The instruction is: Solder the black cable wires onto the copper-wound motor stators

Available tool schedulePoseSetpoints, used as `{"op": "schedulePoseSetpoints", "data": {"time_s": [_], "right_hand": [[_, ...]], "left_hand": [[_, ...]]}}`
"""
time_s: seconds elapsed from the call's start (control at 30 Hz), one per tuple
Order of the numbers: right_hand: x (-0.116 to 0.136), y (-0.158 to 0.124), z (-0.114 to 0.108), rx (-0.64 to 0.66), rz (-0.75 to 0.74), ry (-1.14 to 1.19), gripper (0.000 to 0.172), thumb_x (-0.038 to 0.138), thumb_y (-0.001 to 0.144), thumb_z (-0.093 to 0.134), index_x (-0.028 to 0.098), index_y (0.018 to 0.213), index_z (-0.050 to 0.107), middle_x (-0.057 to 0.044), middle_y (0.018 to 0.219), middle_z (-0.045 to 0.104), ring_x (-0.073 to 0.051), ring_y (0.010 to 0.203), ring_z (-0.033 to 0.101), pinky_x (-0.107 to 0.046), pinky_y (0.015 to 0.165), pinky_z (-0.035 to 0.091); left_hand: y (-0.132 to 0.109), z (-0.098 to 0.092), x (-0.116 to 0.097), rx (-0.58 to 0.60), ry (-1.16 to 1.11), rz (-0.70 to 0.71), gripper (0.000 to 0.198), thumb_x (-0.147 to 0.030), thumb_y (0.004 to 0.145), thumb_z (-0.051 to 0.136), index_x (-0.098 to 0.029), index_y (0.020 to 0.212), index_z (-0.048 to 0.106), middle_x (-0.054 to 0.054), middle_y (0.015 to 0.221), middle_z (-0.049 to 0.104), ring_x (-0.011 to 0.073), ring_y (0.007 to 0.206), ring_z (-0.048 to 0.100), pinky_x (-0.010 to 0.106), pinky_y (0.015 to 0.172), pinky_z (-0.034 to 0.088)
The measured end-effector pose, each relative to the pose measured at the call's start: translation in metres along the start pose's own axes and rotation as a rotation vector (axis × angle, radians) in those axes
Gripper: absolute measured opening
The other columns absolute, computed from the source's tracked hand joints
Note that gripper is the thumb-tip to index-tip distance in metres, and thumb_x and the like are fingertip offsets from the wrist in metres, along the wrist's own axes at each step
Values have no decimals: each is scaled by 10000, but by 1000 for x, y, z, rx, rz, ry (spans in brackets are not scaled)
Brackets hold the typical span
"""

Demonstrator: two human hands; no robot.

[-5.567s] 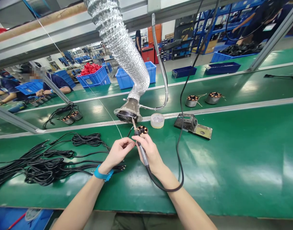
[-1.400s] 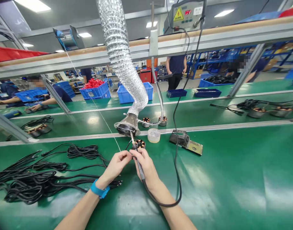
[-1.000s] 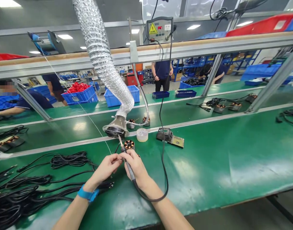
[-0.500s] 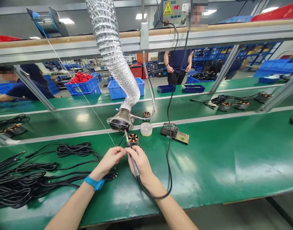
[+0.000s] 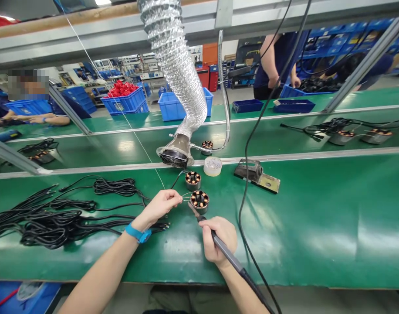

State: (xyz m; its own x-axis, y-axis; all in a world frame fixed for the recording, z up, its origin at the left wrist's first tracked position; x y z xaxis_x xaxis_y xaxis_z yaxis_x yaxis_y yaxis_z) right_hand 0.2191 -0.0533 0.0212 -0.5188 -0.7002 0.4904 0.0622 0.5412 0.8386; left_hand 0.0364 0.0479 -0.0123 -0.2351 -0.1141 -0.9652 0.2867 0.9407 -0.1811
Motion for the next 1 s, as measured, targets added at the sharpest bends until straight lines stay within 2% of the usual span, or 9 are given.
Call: {"op": "schedulePoseSetpoints", "data": {"time_s": [0.23,0.57,0.83,1.0], "right_hand": [[4,2,8,69,-80,42,190,66,816,508,177,914,627,-3,660,614,-139,569,584,-285,554,472],[5,0,14,123,-128,49,174,56,806,531,163,904,627,-16,676,628,-133,565,568,-281,546,443],[3,0,15,126,-96,53,155,66,825,517,156,895,622,-16,682,624,-136,589,583,-285,571,446],[2,0,10,75,-64,76,164,62,821,518,153,903,628,-12,679,610,-133,590,573,-283,569,452]], "left_hand": [[1,2,3,35,13,38,328,-441,789,613,-128,693,593,-29,611,494,82,547,368,228,518,246],[-2,4,-4,32,-3,-9,307,-421,778,617,-131,681,584,-45,581,463,72,512,324,232,511,229],[-2,3,-3,10,-10,-3,297,-414,769,625,-134,678,588,-44,590,478,71,515,337,227,512,245],[-2,3,-4,11,4,-20,271,-383,784,609,-136,677,581,-52,578,468,57,476,309,222,491,233]]}}
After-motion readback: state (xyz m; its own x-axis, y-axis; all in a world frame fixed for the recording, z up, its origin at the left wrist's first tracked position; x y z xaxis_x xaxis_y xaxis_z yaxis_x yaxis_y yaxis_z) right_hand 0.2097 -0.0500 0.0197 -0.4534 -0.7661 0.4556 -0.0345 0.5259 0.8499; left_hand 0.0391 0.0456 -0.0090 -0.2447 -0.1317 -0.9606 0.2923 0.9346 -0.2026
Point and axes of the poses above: each hand's wrist, its own y-axis towards the middle knuckle, its own z-axis out of the palm, x = y × z, the point moved 6 cm from there along y, towards the middle knuckle
